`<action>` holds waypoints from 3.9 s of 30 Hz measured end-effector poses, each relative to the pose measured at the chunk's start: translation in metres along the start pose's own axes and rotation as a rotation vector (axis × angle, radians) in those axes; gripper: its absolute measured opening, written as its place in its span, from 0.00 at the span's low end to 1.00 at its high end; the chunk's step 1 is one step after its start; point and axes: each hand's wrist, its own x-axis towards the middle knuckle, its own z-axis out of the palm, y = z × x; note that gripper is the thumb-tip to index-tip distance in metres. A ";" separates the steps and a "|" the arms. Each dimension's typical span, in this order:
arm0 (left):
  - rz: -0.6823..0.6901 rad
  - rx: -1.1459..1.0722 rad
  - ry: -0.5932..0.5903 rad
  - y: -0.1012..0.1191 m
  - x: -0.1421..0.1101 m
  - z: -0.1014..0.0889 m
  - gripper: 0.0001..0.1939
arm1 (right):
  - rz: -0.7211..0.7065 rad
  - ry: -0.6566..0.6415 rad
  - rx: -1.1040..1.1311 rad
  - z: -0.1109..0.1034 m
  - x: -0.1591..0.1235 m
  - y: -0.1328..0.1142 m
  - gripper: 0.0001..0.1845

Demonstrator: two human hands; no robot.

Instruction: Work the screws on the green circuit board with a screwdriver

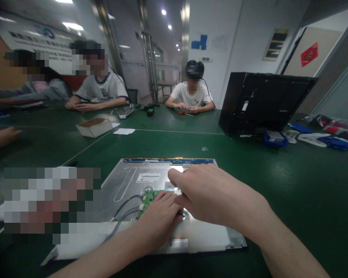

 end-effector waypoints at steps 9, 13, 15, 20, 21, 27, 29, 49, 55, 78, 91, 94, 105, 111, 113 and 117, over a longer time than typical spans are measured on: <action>0.006 0.006 0.012 -0.001 0.000 0.003 0.04 | 0.002 -0.015 -0.003 0.000 -0.001 -0.001 0.07; -0.004 -0.009 -0.006 0.000 0.000 0.000 0.05 | -0.007 -0.008 -0.015 0.001 -0.002 -0.001 0.07; -0.008 -0.015 -0.014 0.000 0.000 -0.001 0.06 | -0.012 0.000 -0.015 0.002 -0.002 -0.002 0.08; -0.010 -0.026 -0.014 0.000 0.000 -0.002 0.06 | -0.010 -0.001 -0.007 0.001 -0.001 -0.002 0.08; -0.009 -0.028 -0.015 0.000 0.000 -0.002 0.06 | -0.010 -0.003 -0.006 0.001 -0.001 -0.001 0.08; 0.000 -0.037 -0.043 0.001 -0.001 -0.008 0.04 | -0.016 0.019 -0.014 0.000 -0.003 0.002 0.08; 0.000 -0.044 -0.048 0.002 -0.001 -0.009 0.03 | -0.013 0.036 -0.023 0.001 -0.004 0.004 0.09; -0.059 -0.148 0.206 -0.022 -0.018 -0.062 0.09 | 0.214 0.301 -0.006 -0.022 -0.032 0.030 0.15; -0.261 -0.050 0.214 -0.067 -0.082 -0.075 0.15 | 0.142 0.150 0.156 -0.012 -0.053 0.035 0.11; -0.419 0.141 0.063 -0.110 -0.185 -0.027 0.30 | 0.502 0.122 0.399 0.127 -0.051 0.002 0.13; -0.251 -0.019 0.003 -0.065 -0.128 -0.041 0.29 | 0.715 0.242 0.149 0.130 -0.043 0.026 0.20; -0.225 -0.058 -0.080 -0.047 -0.106 -0.040 0.29 | 0.754 0.279 0.099 0.133 -0.050 0.046 0.22; 0.052 -0.213 -0.321 -0.009 -0.025 -0.044 0.32 | 0.715 0.321 0.053 0.134 -0.091 0.128 0.23; 0.138 -0.258 -0.203 -0.003 -0.008 -0.016 0.32 | 0.773 0.293 -0.004 0.141 -0.112 0.157 0.22; 0.164 -0.256 -0.189 -0.002 -0.003 -0.008 0.33 | 0.813 0.282 -0.032 0.143 -0.117 0.167 0.22; 0.170 -0.233 -0.173 0.005 0.009 0.002 0.33 | 0.855 0.276 -0.078 0.144 -0.122 0.187 0.20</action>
